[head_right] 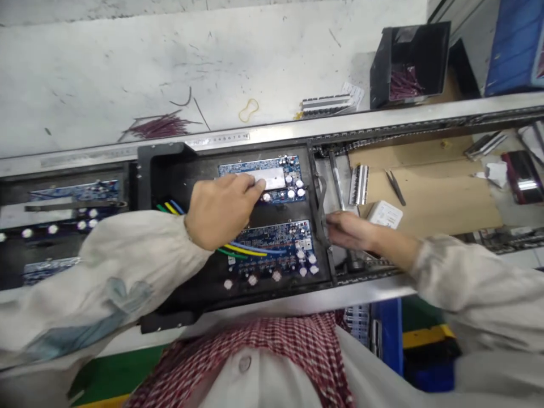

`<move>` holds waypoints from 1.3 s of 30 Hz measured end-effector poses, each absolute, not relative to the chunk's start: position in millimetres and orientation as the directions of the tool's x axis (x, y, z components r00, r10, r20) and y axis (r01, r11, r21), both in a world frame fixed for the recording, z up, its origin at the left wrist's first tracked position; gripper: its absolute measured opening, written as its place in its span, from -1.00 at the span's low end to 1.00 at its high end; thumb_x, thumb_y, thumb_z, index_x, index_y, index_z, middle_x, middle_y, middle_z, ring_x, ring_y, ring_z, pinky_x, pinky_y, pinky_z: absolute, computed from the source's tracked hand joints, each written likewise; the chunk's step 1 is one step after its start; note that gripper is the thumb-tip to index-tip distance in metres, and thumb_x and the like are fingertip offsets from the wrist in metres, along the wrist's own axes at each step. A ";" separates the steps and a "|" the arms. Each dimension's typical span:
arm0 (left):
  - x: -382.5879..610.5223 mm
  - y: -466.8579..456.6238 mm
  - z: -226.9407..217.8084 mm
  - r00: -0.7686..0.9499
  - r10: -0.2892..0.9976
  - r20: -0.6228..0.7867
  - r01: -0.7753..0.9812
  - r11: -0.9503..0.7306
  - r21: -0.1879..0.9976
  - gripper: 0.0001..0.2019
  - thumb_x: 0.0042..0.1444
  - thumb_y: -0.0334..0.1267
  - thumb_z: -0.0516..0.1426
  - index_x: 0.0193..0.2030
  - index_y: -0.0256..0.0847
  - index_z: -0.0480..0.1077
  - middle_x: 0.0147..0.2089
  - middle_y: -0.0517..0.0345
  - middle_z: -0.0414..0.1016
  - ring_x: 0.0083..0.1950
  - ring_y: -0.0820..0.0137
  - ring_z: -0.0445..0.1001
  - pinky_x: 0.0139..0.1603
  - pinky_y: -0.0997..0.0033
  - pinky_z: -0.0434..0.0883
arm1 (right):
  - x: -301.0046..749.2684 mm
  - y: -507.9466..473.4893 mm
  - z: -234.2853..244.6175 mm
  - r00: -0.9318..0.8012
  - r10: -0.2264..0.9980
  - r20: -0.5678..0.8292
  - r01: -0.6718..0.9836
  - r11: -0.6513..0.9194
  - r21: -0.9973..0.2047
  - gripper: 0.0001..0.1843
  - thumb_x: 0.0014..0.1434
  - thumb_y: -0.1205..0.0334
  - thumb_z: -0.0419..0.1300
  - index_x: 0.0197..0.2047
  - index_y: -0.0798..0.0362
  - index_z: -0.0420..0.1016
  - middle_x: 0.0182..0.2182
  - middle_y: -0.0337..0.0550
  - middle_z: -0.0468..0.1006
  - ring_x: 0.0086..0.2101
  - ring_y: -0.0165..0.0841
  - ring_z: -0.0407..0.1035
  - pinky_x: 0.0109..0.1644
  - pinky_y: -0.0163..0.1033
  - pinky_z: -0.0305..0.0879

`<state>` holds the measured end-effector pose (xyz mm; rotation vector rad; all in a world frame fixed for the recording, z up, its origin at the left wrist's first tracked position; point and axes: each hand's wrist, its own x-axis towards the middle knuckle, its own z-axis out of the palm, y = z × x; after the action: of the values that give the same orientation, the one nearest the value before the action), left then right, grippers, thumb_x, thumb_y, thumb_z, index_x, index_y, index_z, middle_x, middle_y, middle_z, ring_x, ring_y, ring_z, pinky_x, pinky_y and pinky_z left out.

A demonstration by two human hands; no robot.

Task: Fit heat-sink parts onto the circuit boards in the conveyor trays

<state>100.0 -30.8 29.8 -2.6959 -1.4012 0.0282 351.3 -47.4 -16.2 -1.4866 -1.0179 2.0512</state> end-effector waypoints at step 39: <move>45.6 -98.6 32.3 0.582 0.770 -0.261 0.813 -0.544 0.208 -0.81 0.08 -0.48 0.02 -0.35 -0.22 0.45 -0.31 0.14 0.51 -0.15 0.24 0.49 -0.37 0.28 0.28 | 244.5 -50.6 29.9 -0.327 0.924 -0.199 0.888 0.372 0.269 -0.57 0.31 0.13 -0.14 -0.22 0.16 0.50 -0.25 0.02 0.52 -0.36 -0.20 0.44 -0.47 -0.20 -0.27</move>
<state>45.6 -98.6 32.3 -3.0601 -1.5790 0.2427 244.5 -50.6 29.9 -1.9564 -2.8518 -0.1940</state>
